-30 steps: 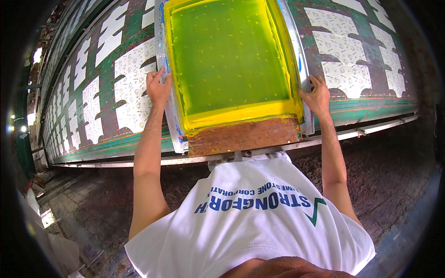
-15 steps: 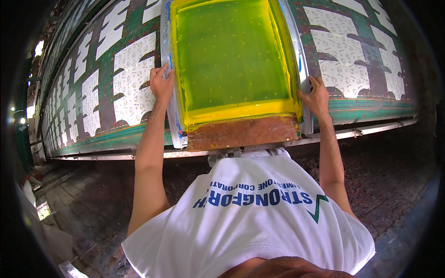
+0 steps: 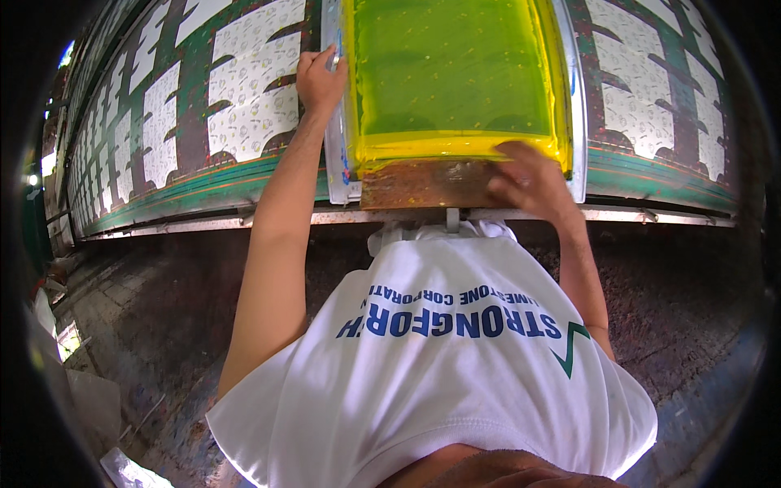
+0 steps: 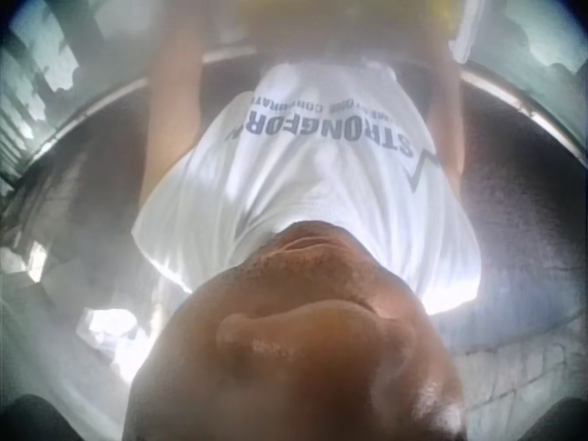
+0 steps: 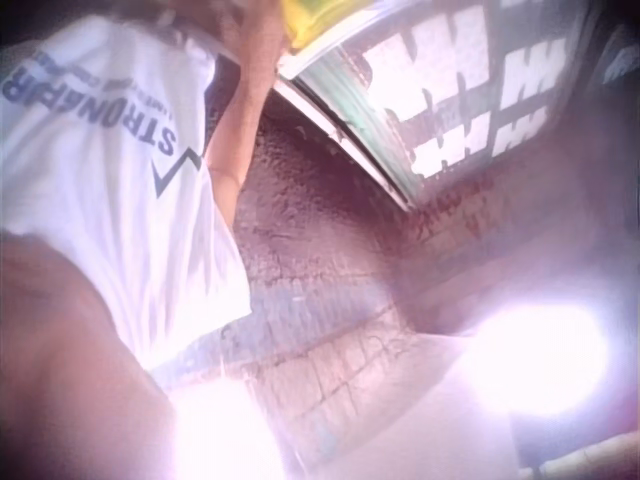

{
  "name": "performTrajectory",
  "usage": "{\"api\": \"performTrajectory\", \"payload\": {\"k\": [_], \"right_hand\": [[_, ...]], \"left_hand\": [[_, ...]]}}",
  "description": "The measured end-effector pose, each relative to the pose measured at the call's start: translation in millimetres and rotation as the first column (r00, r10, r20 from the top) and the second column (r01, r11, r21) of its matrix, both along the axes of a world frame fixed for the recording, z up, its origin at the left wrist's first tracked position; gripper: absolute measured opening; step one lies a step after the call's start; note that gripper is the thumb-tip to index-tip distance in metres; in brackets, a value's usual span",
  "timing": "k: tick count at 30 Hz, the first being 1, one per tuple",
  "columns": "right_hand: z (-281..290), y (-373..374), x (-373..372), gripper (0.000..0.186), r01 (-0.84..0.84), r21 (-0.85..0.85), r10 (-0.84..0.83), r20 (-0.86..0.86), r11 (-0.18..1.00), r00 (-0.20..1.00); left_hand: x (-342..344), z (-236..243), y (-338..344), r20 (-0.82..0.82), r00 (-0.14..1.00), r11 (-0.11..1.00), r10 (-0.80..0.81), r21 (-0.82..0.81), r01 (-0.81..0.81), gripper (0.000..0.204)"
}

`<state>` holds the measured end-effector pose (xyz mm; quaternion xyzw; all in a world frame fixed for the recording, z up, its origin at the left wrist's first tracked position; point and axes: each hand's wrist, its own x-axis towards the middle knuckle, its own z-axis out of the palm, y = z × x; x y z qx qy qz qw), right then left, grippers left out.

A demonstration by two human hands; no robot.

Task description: The person repeatedly pulls a squeegee across a screen printing frame filled with green ink to transfer ink through the mesh onto a surface below. The person repositions the frame and repeats the squeegee strokes multiple times.

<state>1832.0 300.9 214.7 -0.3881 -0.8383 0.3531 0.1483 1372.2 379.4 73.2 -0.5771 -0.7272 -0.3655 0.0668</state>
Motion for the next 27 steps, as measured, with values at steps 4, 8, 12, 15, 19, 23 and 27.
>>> {"api": "performTrajectory", "payload": {"k": [4,8,12,15,19,23,27], "right_hand": [[0,-31,-38,0.06,-0.305,0.169,0.259,0.25,0.937,0.933],[0,-32,-46,0.064,-0.297,0.203,0.222,0.327,0.933,0.919],[-8,-32,-60,0.054,-0.174,0.306,0.058,0.354,0.936,0.933],[-18,-31,-71,0.05,-0.106,0.343,-0.051,0.419,0.934,0.907],[-20,-28,-74,0.046,-0.082,0.363,-0.101,0.457,0.928,0.884],[-5,-24,-73,0.044,-0.096,0.399,-0.096,0.435,0.912,0.895],[2,-19,-72,0.046,-0.098,0.392,-0.106,0.466,0.915,0.878]], "left_hand": [[1,-2,1,0.016,1.0,1.0,0.002,0.013,-0.002,0.038],[-1,-3,1,0.043,0.999,0.999,-0.012,0.033,0.011,0.039],[-1,-4,2,0.023,1.0,0.999,-0.015,0.048,0.014,0.038],[0,-5,3,0.062,0.998,1.0,0.0,0.023,-0.001,0.039],[-2,-9,4,0.021,1.0,0.998,-0.021,0.054,0.02,0.038],[-2,-11,4,0.019,0.999,0.996,-0.03,0.079,0.028,0.037],[-2,-10,3,0.032,0.999,0.997,-0.027,0.069,0.025,0.036]]}}
